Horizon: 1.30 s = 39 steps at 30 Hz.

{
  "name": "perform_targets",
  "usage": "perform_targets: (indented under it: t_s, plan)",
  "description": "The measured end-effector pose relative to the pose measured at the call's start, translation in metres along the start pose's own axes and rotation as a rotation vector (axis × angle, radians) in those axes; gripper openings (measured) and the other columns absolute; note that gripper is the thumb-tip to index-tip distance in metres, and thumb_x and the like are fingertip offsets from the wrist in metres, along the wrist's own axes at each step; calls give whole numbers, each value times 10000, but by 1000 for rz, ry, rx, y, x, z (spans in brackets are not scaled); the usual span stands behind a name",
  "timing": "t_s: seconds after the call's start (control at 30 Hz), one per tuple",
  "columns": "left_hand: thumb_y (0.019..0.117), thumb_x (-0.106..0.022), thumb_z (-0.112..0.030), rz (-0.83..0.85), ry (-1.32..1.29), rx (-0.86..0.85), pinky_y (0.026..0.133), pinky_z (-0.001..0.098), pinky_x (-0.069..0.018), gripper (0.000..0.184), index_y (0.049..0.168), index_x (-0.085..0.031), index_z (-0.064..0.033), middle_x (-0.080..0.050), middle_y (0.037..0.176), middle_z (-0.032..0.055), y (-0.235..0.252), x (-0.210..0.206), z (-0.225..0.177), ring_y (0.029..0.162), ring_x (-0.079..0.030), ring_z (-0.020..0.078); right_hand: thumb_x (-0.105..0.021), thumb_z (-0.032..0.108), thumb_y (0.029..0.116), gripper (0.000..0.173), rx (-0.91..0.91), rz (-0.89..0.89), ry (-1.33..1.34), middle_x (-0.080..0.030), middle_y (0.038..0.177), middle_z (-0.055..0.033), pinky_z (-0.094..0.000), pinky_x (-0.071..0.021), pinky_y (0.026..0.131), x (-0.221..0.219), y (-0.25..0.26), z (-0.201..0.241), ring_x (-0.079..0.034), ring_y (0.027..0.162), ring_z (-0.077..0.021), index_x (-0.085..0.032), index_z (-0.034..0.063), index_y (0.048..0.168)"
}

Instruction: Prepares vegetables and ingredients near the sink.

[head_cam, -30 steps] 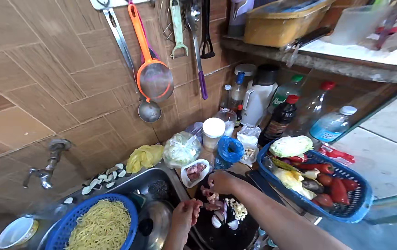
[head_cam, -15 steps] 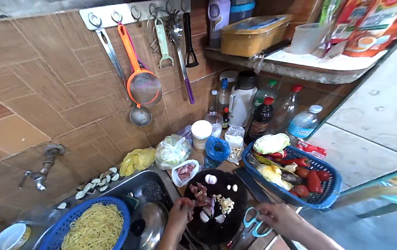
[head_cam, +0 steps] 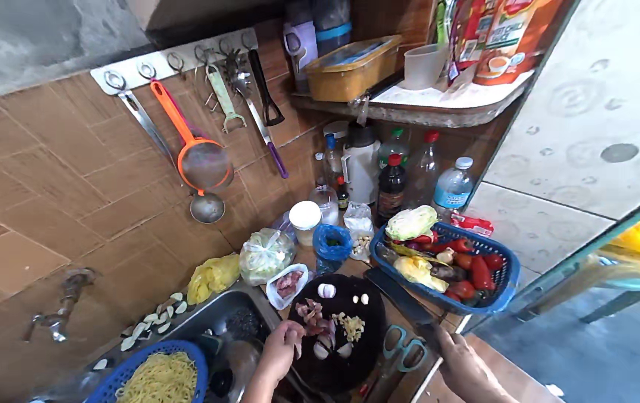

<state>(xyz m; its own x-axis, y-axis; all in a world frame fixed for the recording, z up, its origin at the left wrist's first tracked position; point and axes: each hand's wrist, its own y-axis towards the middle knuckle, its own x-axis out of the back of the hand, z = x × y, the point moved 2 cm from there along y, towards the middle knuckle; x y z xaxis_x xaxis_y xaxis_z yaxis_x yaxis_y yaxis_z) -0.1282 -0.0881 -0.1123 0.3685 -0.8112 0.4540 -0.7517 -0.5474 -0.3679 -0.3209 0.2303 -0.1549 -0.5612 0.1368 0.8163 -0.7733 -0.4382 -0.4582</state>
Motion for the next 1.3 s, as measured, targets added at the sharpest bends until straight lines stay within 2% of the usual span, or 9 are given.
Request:
perform_targets:
  t_s: [0.17,0.37,0.5,0.77,0.9,0.97,1.03,1.13,1.3]
  plan:
    - [1083,-466,-135,39,239,112,1090,442,-470,312,1331,-603,-4,-663,1284,171,6,4,16,1214,-631,260,-671,85,911,725,146,52,214,-642,1251,-323,-648,-504,965,41,-46,-6,-657,1112,-488,-368,29,1567]
    - [1077,-524,-270,-257,254,264,1061,495,-484,350,1308,-654,-41,-687,1253,181,-1,5,21,1183,-655,303,-676,267,990,515,493,259,294,-725,1004,-243,-615,-565,807,43,-71,-26,-719,826,-387,-560,50,1442]
    - [1071,-549,-266,-350,71,226,912,428,-574,311,1206,-698,-29,-723,1072,137,-3,-2,30,960,-710,230,-690,276,990,457,623,386,178,-737,1068,-226,-626,-549,896,24,-64,4,-722,965,-397,-612,86,1399]
    - [1022,-628,-281,-146,123,143,1022,457,-513,307,1197,-736,-53,-728,1185,131,-30,-40,3,1120,-683,236,-631,259,1024,497,461,333,74,-711,1115,-268,-651,-526,920,24,-66,39,-701,1028,-459,-515,64,1465]
    - [1016,-661,-271,-22,-73,224,788,352,-615,359,1264,-649,-11,-728,1017,118,-34,-74,-4,816,-726,169,-644,238,1009,488,487,253,119,-717,1084,-262,-632,-538,903,28,-70,39,-710,1001,-447,-530,46,1443]
    - [1016,-663,-301,15,42,323,760,365,-629,455,1349,-578,-4,-731,1025,148,-36,-80,-2,782,-742,200,-661,232,998,502,513,206,147,-722,1093,-257,-629,-544,906,27,-73,35,-715,1000,-441,-538,40,1446]
    - [1012,-661,-283,9,229,327,800,387,-624,412,1330,-608,-26,-736,1063,144,-39,-75,0,845,-751,219,-667,222,991,531,530,192,143,-725,1100,-259,-635,-546,905,28,-77,27,-718,996,-450,-526,49,1473]
    - [1013,-625,-274,-69,462,149,1018,450,-523,310,1242,-714,-84,-741,1167,120,-50,-61,-8,1103,-704,253,-649,203,1002,570,581,187,151,-733,1100,-263,-655,-551,884,27,-91,13,-726,971,-459,-483,96,1536]
    - [1032,-580,-298,-78,556,-46,1081,418,-484,317,1170,-767,-82,-721,1225,129,-51,-85,-9,1195,-664,262,-594,185,1034,557,680,202,155,-722,1153,-264,-659,-553,884,22,-106,-4,-723,990,-459,-453,160,1573]
